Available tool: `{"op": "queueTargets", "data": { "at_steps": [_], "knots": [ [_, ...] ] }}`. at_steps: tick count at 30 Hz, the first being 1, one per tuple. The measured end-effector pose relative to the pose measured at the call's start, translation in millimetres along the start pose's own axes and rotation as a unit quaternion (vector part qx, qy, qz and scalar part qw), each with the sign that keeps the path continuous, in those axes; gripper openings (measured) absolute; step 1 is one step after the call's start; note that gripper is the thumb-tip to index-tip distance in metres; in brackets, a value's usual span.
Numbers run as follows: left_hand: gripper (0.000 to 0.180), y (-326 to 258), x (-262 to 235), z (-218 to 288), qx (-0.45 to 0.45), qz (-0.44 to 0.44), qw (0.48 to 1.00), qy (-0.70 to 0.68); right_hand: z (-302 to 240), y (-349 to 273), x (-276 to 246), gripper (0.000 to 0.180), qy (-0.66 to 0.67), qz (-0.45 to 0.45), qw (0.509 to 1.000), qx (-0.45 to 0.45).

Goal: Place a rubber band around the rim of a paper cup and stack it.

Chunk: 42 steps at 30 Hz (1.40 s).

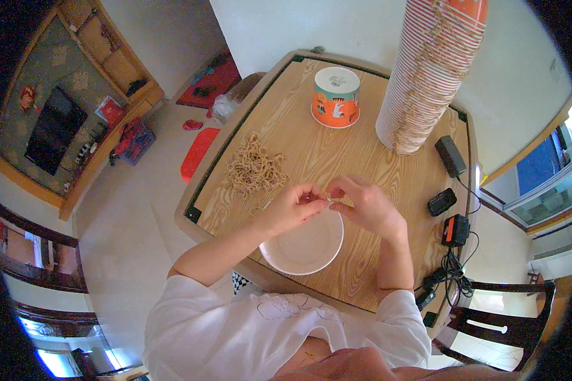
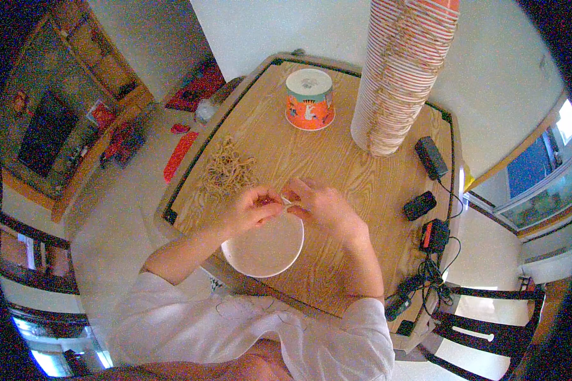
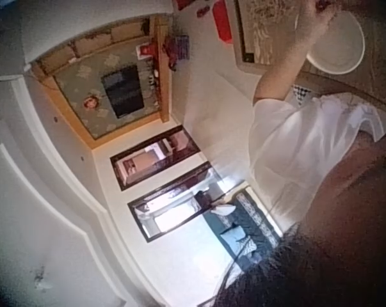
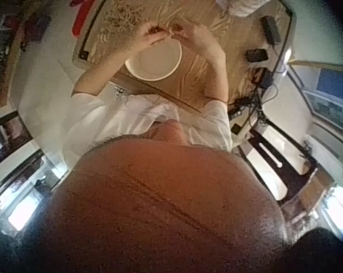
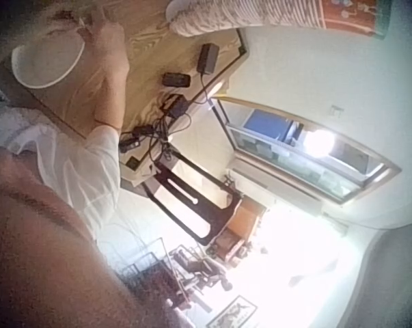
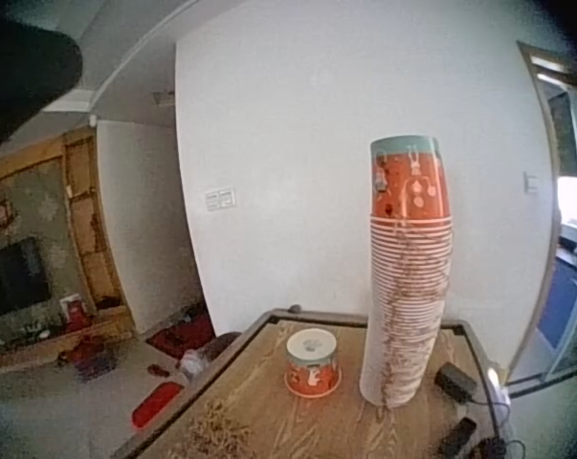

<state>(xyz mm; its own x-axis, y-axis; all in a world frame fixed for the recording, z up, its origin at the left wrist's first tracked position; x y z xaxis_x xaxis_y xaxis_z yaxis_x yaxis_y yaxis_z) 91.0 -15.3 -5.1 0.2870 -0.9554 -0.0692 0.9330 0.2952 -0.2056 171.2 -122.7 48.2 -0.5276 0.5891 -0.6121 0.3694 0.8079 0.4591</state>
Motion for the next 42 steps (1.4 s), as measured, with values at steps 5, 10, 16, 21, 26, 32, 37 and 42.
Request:
{"op": "queueTargets", "data": {
  "at_steps": [5, 10, 16, 21, 26, 32, 37, 42],
  "knots": [
    [0.012, 2, -5, 2, 0.051, 0.051, 0.994, 0.077, -2, 1, -5, 0.015, -0.014, 0.001, 1.000, -0.006],
    [0.009, -3, -2, 19, 0.221, 0.097, 0.953, 0.181, 7, -6, 3, 0.009, -0.065, -0.025, 0.995, -0.066],
    [0.009, -7, 12, 7, 0.269, 0.069, 0.889, 0.365, 43, -13, 12, 0.012, -0.166, -0.123, 0.976, 0.072],
    [0.006, -3, 10, 3, 0.226, 0.077, 0.897, 0.372, 52, -15, 23, 0.012, -0.160, -0.148, 0.974, 0.056],
    [0.010, -2, 11, 3, 0.240, 0.070, 0.888, 0.387, 44, -14, 23, 0.013, -0.163, -0.153, 0.974, 0.048],
    [0.009, 1, 13, 2, 0.242, 0.070, 0.886, 0.390, 50, -15, 26, 0.015, -0.144, -0.176, 0.970, 0.089],
    [0.008, 3, 14, 0, 0.242, 0.083, 0.879, 0.402, 45, -15, 27, 0.017, -0.143, -0.159, 0.976, 0.029],
    [0.011, 4, 15, -1, 0.247, 0.090, 0.879, 0.398, 49, -12, 35, 0.017, -0.116, -0.166, 0.978, 0.053]
  ]
}}
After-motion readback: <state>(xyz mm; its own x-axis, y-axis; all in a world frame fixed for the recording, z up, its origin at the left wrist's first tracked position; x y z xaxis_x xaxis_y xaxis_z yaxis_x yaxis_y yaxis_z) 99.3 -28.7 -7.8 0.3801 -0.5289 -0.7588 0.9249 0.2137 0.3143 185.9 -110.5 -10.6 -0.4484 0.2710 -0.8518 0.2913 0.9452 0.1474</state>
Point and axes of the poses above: each hand's wrist, its own y-axis towards the middle knuckle, its own x-axis out of the palm, z = x × y, the point moved 7 cm from there along y, towards the middle knuckle, and after that the axes turned 9 degrees about z, right-handed, at the moved point
